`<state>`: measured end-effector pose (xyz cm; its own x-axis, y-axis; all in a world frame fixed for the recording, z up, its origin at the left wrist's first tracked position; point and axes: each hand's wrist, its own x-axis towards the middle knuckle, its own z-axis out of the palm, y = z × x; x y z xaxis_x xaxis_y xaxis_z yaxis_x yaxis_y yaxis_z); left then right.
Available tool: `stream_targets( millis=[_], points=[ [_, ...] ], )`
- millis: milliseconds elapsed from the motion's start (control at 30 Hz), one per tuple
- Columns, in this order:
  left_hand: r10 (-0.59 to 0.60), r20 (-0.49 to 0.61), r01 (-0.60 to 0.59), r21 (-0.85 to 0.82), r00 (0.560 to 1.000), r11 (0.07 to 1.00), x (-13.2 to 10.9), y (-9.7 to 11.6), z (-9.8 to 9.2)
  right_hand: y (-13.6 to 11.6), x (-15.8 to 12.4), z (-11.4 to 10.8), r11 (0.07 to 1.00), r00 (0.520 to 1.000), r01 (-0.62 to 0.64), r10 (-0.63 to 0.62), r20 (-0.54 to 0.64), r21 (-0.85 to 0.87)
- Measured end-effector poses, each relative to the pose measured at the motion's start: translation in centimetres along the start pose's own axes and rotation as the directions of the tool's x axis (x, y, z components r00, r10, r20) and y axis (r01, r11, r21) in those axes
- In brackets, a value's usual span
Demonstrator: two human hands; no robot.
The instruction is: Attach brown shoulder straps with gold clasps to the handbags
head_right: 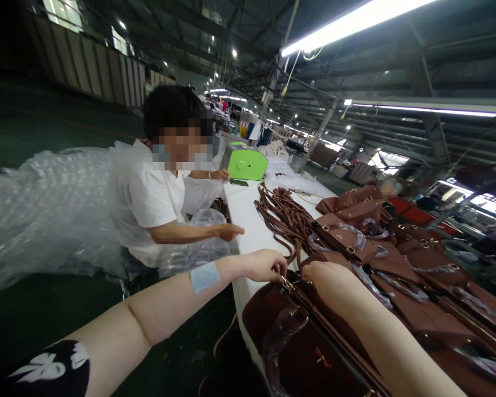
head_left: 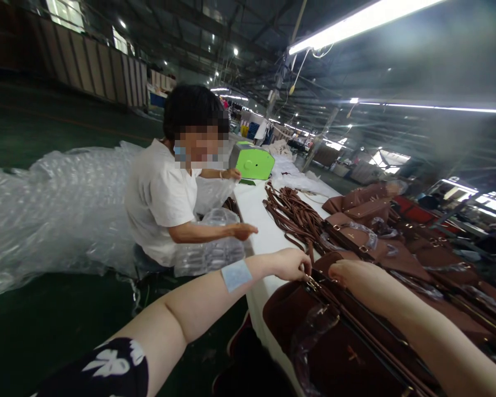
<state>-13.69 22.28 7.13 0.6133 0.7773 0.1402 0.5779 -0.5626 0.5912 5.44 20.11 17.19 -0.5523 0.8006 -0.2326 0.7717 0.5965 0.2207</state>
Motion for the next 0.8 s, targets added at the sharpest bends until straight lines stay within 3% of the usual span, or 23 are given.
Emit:
stream_targets(
  millis=[200,333,567,800],
  points=[
    [-0.018,-0.031,0.017,-0.039,0.999,0.999,-0.1,-0.5,0.3,-0.5,0.4,0.5,0.998,0.998,0.063,-0.063,0.001,0.01],
    [-0.087,-0.051,0.077,-0.171,0.995,0.982,-0.1,-1.2,0.9,-1.0,0.5,0.9,0.995,0.996,0.088,-0.087,-0.025,0.044],
    [-0.339,-0.099,0.231,-0.553,0.936,0.801,-0.1,-2.3,3.3,-1.5,1.7,2.9,0.992,0.995,0.072,-0.064,-0.081,0.1],
    [-0.46,-0.219,0.332,-0.445,0.86,0.832,-0.9,-1.7,3.4,-2.0,2.9,4.1,0.99,0.993,0.05,-0.035,-0.114,0.131]
  ],
)
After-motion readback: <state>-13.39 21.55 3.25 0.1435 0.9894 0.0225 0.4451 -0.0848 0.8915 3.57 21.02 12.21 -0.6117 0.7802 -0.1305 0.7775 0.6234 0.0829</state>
